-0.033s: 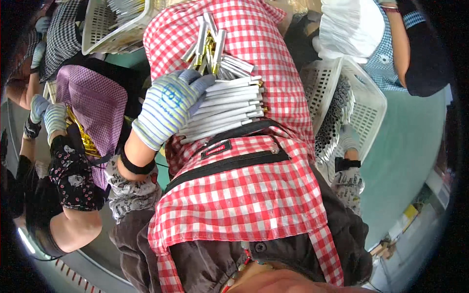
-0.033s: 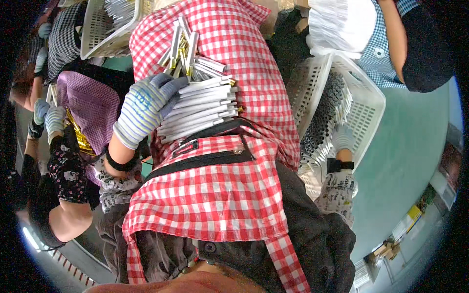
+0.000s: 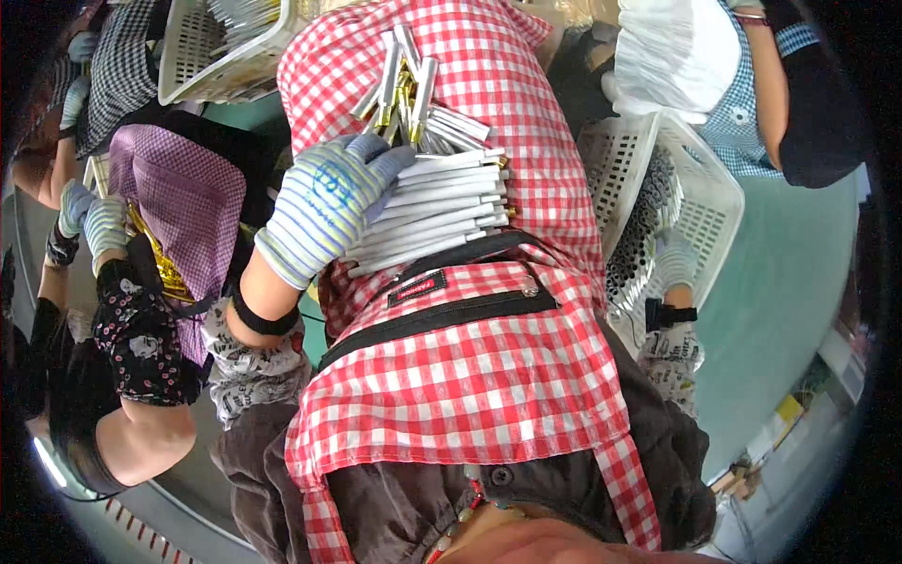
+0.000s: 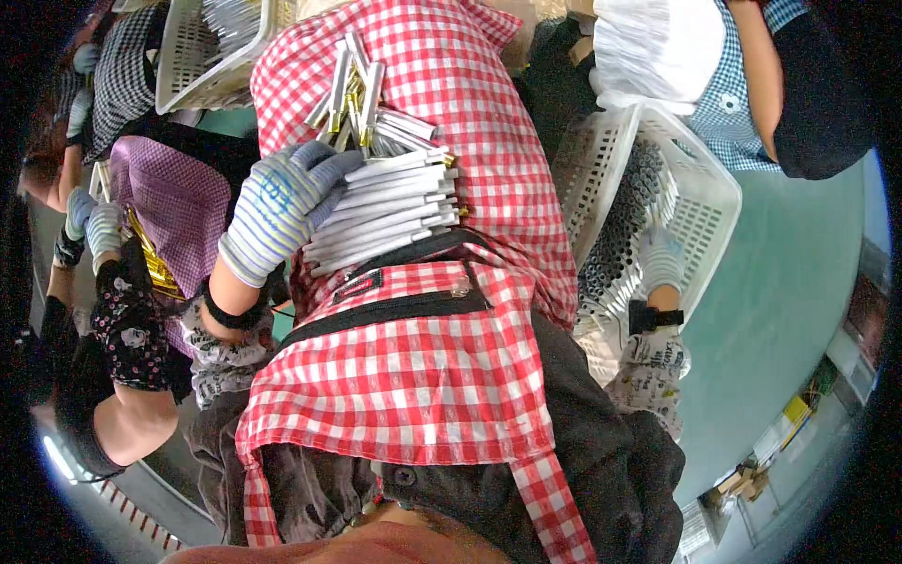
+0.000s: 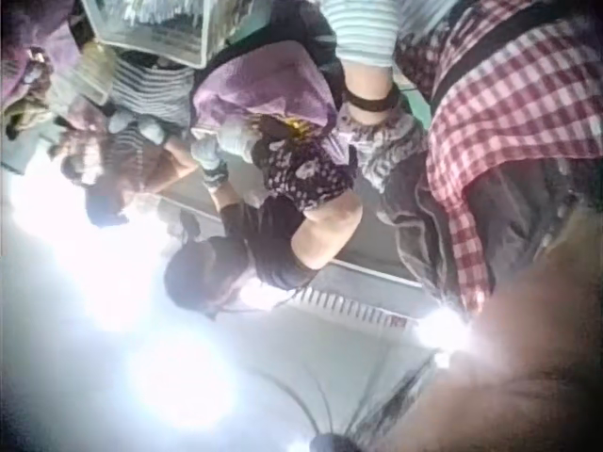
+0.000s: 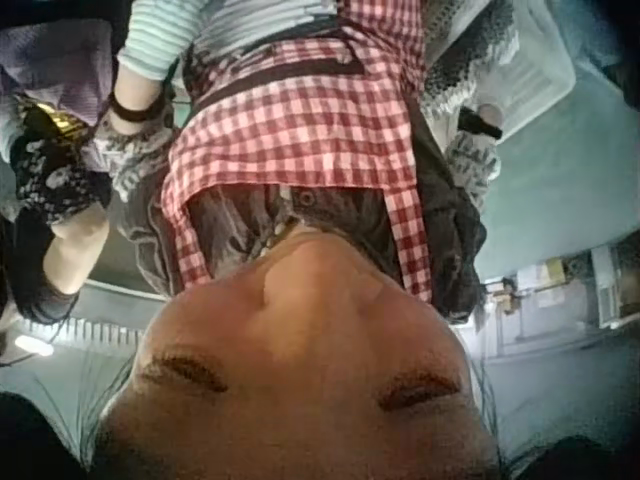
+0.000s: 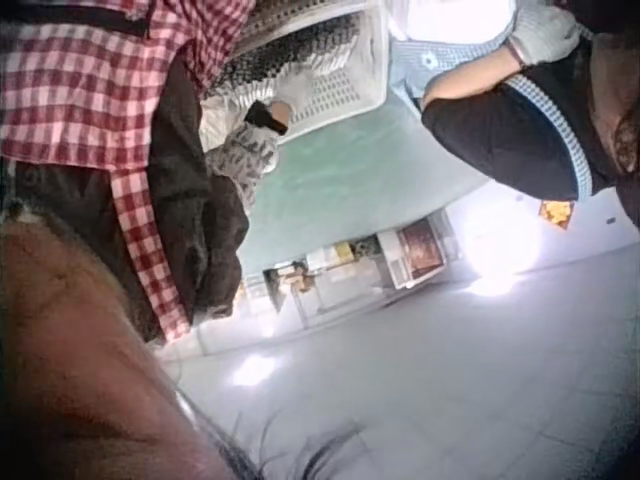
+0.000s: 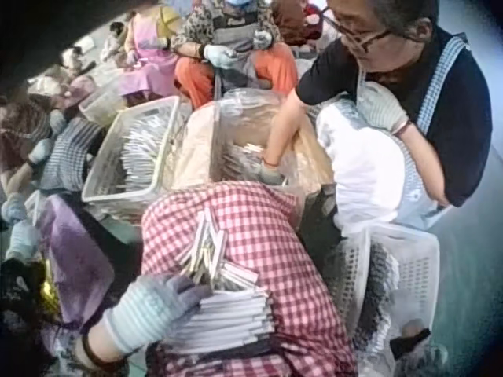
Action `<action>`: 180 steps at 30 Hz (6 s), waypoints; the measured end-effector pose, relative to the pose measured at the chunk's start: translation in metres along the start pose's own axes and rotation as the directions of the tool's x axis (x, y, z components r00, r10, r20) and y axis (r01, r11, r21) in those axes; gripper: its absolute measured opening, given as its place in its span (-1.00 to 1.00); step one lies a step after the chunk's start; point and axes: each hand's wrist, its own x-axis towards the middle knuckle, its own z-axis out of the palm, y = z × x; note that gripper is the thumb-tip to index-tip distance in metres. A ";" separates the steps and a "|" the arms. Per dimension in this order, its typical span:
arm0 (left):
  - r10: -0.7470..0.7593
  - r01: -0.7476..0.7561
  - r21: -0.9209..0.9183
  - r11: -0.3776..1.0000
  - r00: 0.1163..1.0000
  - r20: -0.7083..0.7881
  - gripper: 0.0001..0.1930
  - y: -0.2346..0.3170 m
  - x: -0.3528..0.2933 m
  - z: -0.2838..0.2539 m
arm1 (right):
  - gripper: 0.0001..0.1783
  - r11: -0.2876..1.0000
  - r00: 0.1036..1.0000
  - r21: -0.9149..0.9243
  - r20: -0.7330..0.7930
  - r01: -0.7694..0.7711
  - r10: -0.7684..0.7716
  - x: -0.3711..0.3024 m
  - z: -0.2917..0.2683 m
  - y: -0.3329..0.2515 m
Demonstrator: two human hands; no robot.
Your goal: Assembling small plastic and metal components by hand and placing them into baskets while seated.
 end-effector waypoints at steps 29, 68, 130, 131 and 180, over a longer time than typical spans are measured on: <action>-0.069 0.060 -0.212 0.975 0.997 -0.038 -0.66 -0.072 0.046 -0.007 | -0.58 0.284 0.840 0.943 0.006 0.176 -0.542 -0.014 -0.229 -0.215; 0.152 -0.143 -0.127 0.981 0.986 0.063 -0.64 0.034 0.005 -0.005 | -0.67 0.413 0.546 0.492 -0.159 0.766 -0.823 -0.036 -0.210 -0.223; 0.101 -0.157 -0.089 0.984 0.886 -0.453 -0.73 -0.033 0.028 -0.004 | -0.79 0.400 0.378 -0.096 -0.188 0.911 -0.906 -0.007 -0.236 -0.284; 0.112 -0.184 -0.115 0.976 0.881 -0.459 -0.70 -0.033 0.025 -0.008 | -0.79 0.395 0.368 -0.109 -0.203 0.912 -0.907 -0.007 -0.236 -0.282; 0.136 -0.169 -0.124 0.978 0.961 -0.240 -0.52 0.008 -0.029 -0.005 | -0.76 0.298 0.389 0.264 -0.428 0.917 -0.816 -0.036 -0.238 -0.219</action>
